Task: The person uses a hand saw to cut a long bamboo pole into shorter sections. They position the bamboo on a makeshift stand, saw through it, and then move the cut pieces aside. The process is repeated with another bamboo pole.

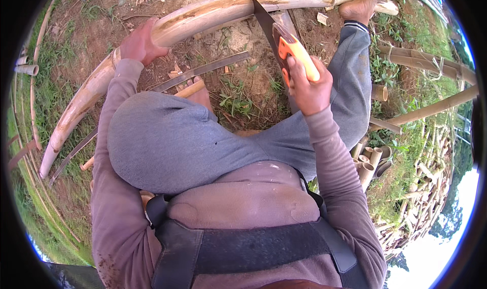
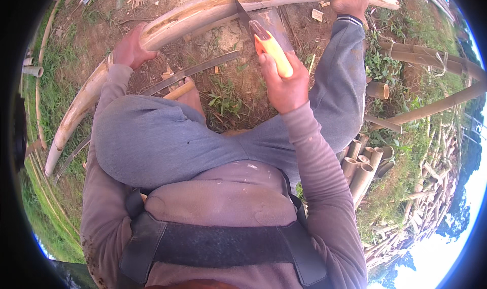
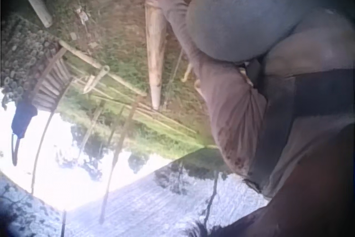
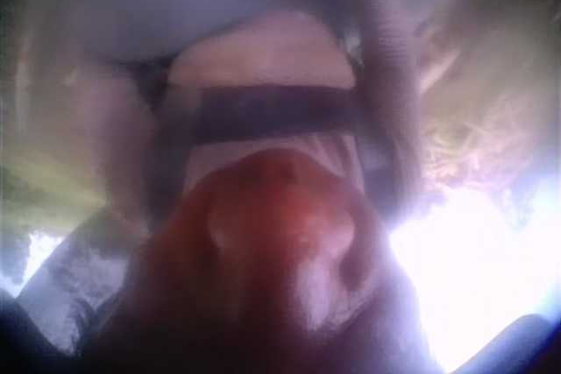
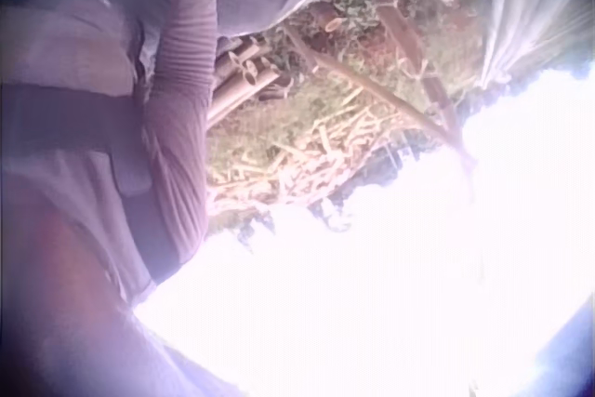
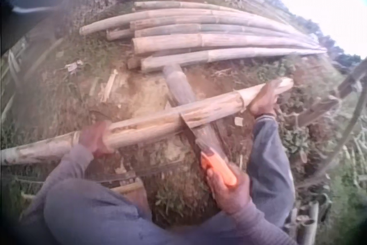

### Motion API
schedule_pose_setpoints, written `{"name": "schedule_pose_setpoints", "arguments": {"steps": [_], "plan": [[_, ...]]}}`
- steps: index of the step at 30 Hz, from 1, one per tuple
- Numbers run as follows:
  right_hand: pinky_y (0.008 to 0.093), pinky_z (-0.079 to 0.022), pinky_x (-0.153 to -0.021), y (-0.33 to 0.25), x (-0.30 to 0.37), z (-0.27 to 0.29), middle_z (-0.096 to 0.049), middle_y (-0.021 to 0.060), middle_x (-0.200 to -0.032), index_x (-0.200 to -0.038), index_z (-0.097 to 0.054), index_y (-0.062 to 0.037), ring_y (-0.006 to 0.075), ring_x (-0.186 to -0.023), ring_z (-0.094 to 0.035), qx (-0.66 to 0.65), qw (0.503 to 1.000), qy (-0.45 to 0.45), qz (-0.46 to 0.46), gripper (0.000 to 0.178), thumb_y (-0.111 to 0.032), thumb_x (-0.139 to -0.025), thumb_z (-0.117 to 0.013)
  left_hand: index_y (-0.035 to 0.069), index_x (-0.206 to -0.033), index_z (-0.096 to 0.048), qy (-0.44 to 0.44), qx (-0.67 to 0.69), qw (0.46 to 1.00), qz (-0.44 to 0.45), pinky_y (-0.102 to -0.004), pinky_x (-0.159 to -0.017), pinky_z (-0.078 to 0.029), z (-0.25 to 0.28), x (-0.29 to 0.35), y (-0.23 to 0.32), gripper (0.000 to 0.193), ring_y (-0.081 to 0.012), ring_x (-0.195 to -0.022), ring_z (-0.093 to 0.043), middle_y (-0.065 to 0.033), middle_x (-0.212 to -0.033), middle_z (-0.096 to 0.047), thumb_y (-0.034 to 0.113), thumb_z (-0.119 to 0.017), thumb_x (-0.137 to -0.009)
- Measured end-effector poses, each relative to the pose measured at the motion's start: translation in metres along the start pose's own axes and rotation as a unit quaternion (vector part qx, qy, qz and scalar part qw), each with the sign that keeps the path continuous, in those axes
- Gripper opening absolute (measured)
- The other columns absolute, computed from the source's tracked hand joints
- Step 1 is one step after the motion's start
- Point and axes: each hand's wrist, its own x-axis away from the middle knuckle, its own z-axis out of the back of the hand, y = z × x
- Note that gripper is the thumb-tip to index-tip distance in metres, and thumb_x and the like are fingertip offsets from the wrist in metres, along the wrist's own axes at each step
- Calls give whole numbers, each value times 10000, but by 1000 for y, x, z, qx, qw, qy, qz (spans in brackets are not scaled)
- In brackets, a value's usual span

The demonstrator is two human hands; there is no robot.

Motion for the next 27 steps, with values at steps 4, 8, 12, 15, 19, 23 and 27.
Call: {"name": "schedule_pose_setpoints", "arguments": {"steps": [4,8,12,15,19,23,27], "plan": [[224,-464,-553,-21,102,70,-677,24,-847,-1061,-710,60,83,-671,-642,-7,998,-15,-58,113,-48,-1029,-716,145,-1585,-491,13,10,1000,-13,-478,-1085,-531,-7,6,-1,1062,-383,-1289,-661,-151,-1455,-664,524,-902,-682],[240,-484,-575,9,6,9,-693,27,-800,-1051,-733,30,77,-669,-642,-45,998,-10,-50,174,-141,-1030,-752,174,-1581,-498,-14,-17,1000,-8,-485,-1101,-536,-5,5,11,1040,-338,-1299,-669,-115,-1496,-630,528,-886,-683],[285,-472,-557,6,-92,-52,-674,13,-717,-979,-732,6,73,-609,-583,-37,999,1,19,246,-232,-1025,-768,175,-1582,-500,-17,-13,1000,-13,-487,-1109,-530,1,0,10,1034,-335,-1313,-661,-104,-1509,-628,519,-890,-688],[286,-461,-548,12,-71,-43,-665,16,-726,-974,-721,-3,80,-604,-579,-29,999,6,28,222,-215,-1021,-768,159,-1576,-509,-9,7,1000,-18,-485,-1112,-527,-2,1,9,1029,-337,-1321,-656,-114,-1505,-633,506,-895,-687],[259,-456,-582,-17,69,53,-668,12,-816,-1067,-752,15,59,-651,-601,-17,996,-22,-87,115,-88,-1022,-733,132,-1567,-519,16,12,1000,-16,-488,-1103,-530,-11,5,-2,1033,-342,-1315,-658,-140,-1470,-652,491,-904,-678],[246,-463,-586,-3,79,55,-695,36,-852,-1121,-744,43,57,-643,-606,20,999,-11,-30,160,-78,-1017,-732,131,-1569,-517,10,16,1000,-17,-487,-1099,-529,-6,7,1,1042,-343,-1303,-663,-148,-1461,-651,504,-899,-674],[294,-489,-601,31,-69,-33,-700,15,-755,-1007,-749,29,69,-670,-600,-53,999,4,-6,202,-172,-1009,-769,148,-1568,-519,15,8,999,-29,-487,-1092,-534,-9,-4,14,1042,-336,-1302,-664,-125,-1479,-643,514,-895,-668]]}}
